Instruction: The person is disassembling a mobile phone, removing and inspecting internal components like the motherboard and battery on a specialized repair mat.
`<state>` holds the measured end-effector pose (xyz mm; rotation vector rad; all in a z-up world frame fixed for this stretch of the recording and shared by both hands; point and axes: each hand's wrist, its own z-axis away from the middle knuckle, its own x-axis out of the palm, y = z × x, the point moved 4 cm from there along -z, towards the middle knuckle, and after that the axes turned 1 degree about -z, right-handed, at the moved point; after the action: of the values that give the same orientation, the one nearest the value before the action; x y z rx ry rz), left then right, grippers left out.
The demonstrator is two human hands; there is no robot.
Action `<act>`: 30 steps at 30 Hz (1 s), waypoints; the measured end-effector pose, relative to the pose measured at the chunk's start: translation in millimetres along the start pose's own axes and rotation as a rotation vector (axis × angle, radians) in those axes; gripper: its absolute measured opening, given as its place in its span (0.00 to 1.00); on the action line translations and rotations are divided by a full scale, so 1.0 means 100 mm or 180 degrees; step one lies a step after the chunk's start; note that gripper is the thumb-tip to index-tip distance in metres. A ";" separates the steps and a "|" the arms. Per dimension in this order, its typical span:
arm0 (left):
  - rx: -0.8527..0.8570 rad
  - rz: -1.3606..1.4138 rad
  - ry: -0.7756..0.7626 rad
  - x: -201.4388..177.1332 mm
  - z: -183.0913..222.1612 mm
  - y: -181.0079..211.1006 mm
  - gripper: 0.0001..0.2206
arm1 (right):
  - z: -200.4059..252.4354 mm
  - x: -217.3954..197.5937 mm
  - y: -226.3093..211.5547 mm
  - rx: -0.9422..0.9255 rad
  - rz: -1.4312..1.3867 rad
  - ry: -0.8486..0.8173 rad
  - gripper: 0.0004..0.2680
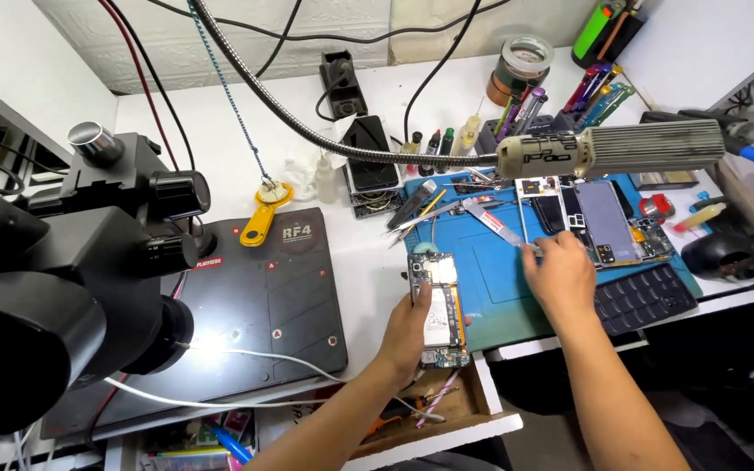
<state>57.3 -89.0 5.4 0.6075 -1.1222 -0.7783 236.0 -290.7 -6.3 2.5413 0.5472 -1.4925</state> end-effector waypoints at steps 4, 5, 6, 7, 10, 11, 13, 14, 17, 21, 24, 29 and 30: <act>-0.0051 0.0018 0.0073 -0.02 0.04 0.05 0.32 | -0.16 0.12 -0.03 0.0089 0.0096 -0.0236 0.08; -0.0238 0.0152 0.0237 -0.05 0.01 0.03 0.25 | -0.20 0.18 -0.01 0.0239 0.0065 -0.0581 0.09; -0.0422 0.0292 0.0403 -0.07 -0.01 0.01 0.19 | -0.23 0.24 0.01 0.0381 0.0034 -0.0927 0.12; -0.0421 0.0295 0.0407 -0.08 -0.01 0.01 0.19 | -0.22 0.30 0.03 0.0376 0.0034 -0.0929 0.12; -0.0413 0.0272 0.0391 -0.09 -0.01 0.01 0.19 | -0.21 0.43 0.09 0.0270 0.0057 -0.0765 0.09; -0.0403 0.0222 0.0375 -0.09 -0.01 0.02 0.20 | -0.21 0.44 0.09 0.0213 0.0083 -0.0641 0.09; -0.0404 0.0170 0.0346 -0.12 -0.04 -0.02 0.20 | -0.18 0.46 0.14 0.0170 0.0119 -0.0517 0.10; -0.0269 0.0170 0.0250 -0.14 -0.07 -0.05 0.22 | -0.18 0.42 0.15 -0.0007 0.0213 -0.0081 0.08; -0.0112 0.0268 0.0083 -0.17 -0.11 -0.09 0.23 | -0.18 0.18 0.19 -0.0266 0.0269 0.0570 0.08; -0.0020 0.0261 0.0005 -0.17 -0.11 -0.06 0.26 | -0.09 -0.33 0.21 -0.0301 -0.0317 0.1155 0.04; 0.0114 0.0412 -0.0145 -0.16 -0.11 -0.05 0.25 | 0.07 -0.80 0.01 0.0320 -0.1239 0.0742 0.05; 0.0624 0.0209 -0.0271 -0.25 -0.20 -0.19 0.28 | 0.53 -0.69 -0.10 0.1377 -0.2615 0.0572 0.04; 0.0577 0.0190 -0.0275 -0.29 -0.24 -0.23 0.30 | 0.58 -0.69 -0.19 0.1661 -0.3101 0.0470 0.04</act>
<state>67.9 -78.8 -36.2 0.6938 -1.2942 -0.6608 151.3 -307.2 25.3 2.9392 1.8316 -1.8877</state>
